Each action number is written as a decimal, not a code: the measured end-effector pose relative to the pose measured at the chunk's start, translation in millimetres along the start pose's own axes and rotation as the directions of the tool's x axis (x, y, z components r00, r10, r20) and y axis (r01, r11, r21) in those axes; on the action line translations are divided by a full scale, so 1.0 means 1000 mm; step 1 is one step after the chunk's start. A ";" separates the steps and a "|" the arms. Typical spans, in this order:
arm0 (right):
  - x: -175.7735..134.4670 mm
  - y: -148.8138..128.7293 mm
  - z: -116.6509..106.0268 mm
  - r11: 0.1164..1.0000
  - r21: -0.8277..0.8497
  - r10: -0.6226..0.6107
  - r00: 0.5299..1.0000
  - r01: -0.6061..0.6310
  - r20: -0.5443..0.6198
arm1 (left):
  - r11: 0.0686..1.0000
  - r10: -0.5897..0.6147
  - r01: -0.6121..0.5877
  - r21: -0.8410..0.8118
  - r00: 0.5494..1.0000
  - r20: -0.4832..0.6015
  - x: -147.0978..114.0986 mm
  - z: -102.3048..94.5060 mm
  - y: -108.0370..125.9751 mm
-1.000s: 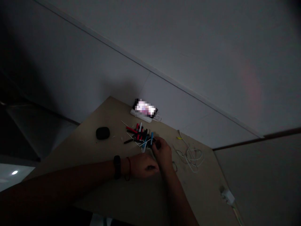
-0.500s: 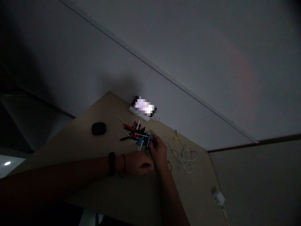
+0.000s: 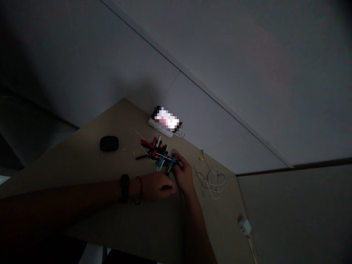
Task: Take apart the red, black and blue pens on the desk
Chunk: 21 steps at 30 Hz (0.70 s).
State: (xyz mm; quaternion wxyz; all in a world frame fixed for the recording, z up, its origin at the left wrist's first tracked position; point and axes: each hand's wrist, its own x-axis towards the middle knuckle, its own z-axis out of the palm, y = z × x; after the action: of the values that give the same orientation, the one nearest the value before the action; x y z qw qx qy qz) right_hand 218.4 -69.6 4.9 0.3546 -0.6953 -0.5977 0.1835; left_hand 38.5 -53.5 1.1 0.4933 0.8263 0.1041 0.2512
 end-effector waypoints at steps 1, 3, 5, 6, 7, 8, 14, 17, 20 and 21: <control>0.000 -0.001 -0.001 0.999 0.024 0.026 1.000 -0.026 0.000 | 1.000 0.000 0.000 -0.003 1.000 -0.001 0.000 0.001 0.000; 0.001 -0.004 -0.002 0.997 0.061 0.049 0.999 -0.050 0.011 | 1.000 -0.002 0.002 -0.011 1.000 -0.004 0.000 0.002 0.000; 0.001 -0.007 -0.002 0.997 0.062 0.042 0.999 -0.043 0.017 | 1.000 -0.004 0.004 -0.013 1.000 -0.006 0.000 0.002 0.000; 0.001 -0.009 -0.002 0.997 0.057 0.048 0.999 -0.049 0.012 | 1.000 -0.005 0.005 -0.012 1.000 -0.009 0.000 0.003 0.000; 0.001 -0.010 -0.002 0.996 0.054 0.068 0.998 -0.068 0.007 | 1.000 -0.006 0.006 -0.011 1.000 -0.013 0.000 0.003 0.001; 0.001 -0.010 -0.002 0.993 0.058 0.103 0.995 -0.102 0.001 | 1.000 -0.007 0.007 -0.013 1.000 -0.016 0.000 0.003 0.001; 0.000 -0.012 0.001 0.980 0.057 0.192 0.981 -0.191 -0.012 | 0.999 -0.014 0.014 -0.040 1.000 0.004 -0.002 0.003 0.001; 0.000 -0.013 0.001 0.985 0.040 0.168 0.985 -0.166 -0.041 | 0.999 -0.036 0.037 -0.041 0.999 0.026 -0.003 0.001 0.002; -0.001 -0.014 0.001 0.990 0.011 0.141 0.988 -0.141 -0.067 | 0.994 -0.083 0.086 -0.068 0.996 0.036 -0.002 -0.002 0.003; -0.001 -0.014 0.001 0.990 0.003 0.138 0.988 -0.138 -0.066 | 0.992 -0.101 0.103 -0.077 0.994 0.034 -0.002 -0.003 0.004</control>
State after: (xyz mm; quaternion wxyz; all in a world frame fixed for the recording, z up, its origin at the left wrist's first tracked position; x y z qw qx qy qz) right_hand 207.7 -70.2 13.8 0.3600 -0.7410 -0.5361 0.1843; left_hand 35.0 -53.9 5.5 0.5393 0.8033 0.1289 0.2172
